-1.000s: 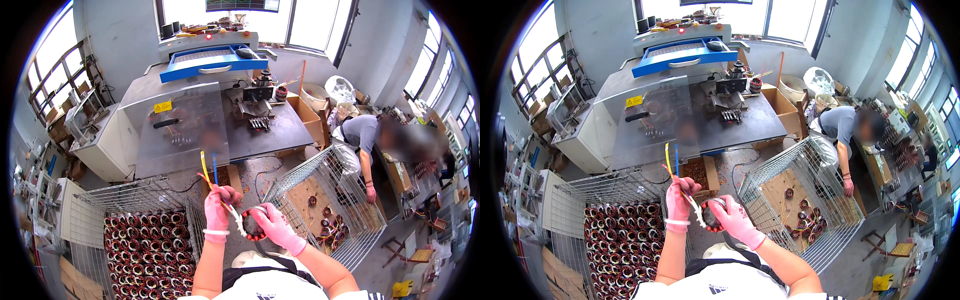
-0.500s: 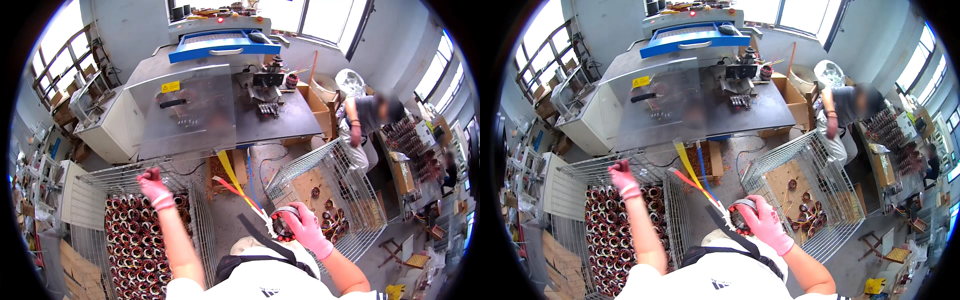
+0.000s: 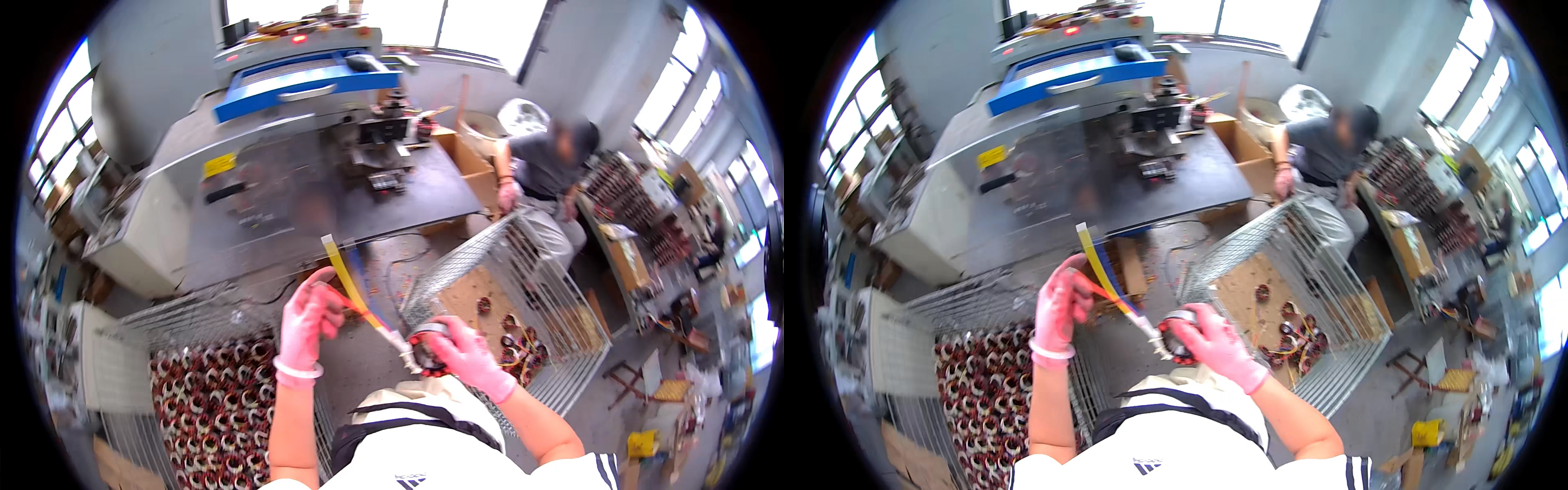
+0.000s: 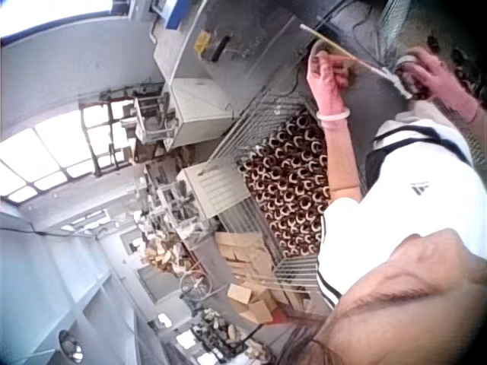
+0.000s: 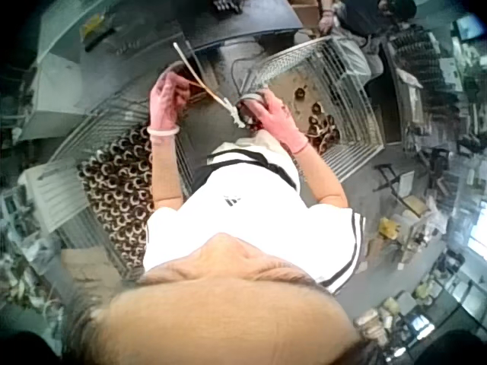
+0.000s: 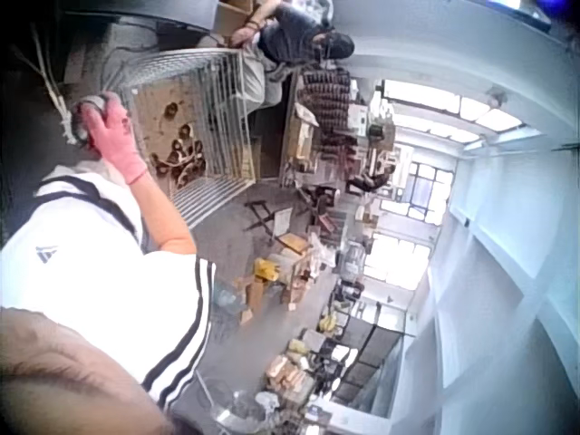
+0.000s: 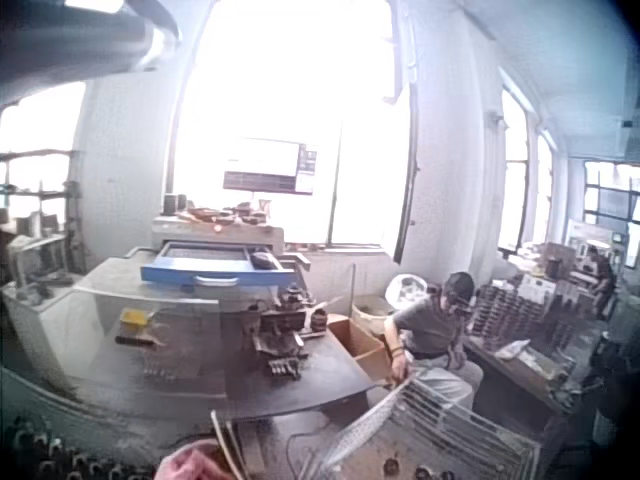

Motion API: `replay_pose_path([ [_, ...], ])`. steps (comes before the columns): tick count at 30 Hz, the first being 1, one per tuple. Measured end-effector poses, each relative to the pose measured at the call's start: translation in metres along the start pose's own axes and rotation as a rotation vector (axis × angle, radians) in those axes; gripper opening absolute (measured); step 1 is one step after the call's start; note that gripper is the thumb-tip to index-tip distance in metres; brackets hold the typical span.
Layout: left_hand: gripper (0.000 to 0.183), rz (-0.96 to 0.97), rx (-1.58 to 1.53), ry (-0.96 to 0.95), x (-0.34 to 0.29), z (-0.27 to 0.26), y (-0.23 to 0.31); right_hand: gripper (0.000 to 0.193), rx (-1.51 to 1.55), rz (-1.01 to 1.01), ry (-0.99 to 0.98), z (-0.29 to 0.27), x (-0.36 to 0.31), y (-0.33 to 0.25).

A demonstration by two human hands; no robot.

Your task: The person takes motor stators from a wire bin, places them into a machine for processing, and then stacks the processed components into another wire bin.

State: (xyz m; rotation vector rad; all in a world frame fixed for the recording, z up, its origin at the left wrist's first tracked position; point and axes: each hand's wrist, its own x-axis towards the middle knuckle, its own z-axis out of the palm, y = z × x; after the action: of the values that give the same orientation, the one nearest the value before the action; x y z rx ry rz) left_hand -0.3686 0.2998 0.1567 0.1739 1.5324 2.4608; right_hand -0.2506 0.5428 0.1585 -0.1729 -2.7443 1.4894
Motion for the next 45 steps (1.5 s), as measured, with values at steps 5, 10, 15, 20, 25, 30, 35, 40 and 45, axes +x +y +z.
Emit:
replay_pose_path([
  [5,0.020,0.011,-0.004,0.177,0.022,0.015,-0.011,0.036,-0.033,-0.075,0.002,-0.014,0.030,0.021],
  [10,0.016,-0.104,0.185,0.052,0.040,0.040,-0.018,0.035,-0.413,-0.328,0.194,-0.044,0.109,0.070],
  [15,0.014,-0.296,0.223,0.068,0.103,0.061,-0.051,0.038,-0.414,-0.286,0.167,-0.068,0.226,0.115],
  [20,0.019,-0.210,0.124,0.210,0.192,0.078,-0.085,0.043,-0.314,-0.512,0.179,-0.075,0.387,0.125],
  [25,0.022,-0.069,0.114,0.326,0.288,0.076,-0.118,0.046,-0.238,-0.646,0.099,-0.053,0.523,0.125],
  [30,0.025,0.025,0.087,0.344,0.369,0.055,-0.140,0.049,-0.358,-0.690,0.020,-0.028,0.615,0.123],
  [35,0.026,0.025,0.052,0.363,0.401,0.040,-0.145,0.047,-0.441,-0.639,-0.039,-0.007,0.649,0.110],
  [40,0.028,0.001,0.004,0.368,0.423,0.029,-0.158,0.048,-0.468,-0.601,-0.032,-0.006,0.678,0.113],
  [45,0.028,0.000,-0.032,0.379,0.427,0.025,-0.163,0.041,-0.326,-0.606,0.093,-0.013,0.670,0.110],
])
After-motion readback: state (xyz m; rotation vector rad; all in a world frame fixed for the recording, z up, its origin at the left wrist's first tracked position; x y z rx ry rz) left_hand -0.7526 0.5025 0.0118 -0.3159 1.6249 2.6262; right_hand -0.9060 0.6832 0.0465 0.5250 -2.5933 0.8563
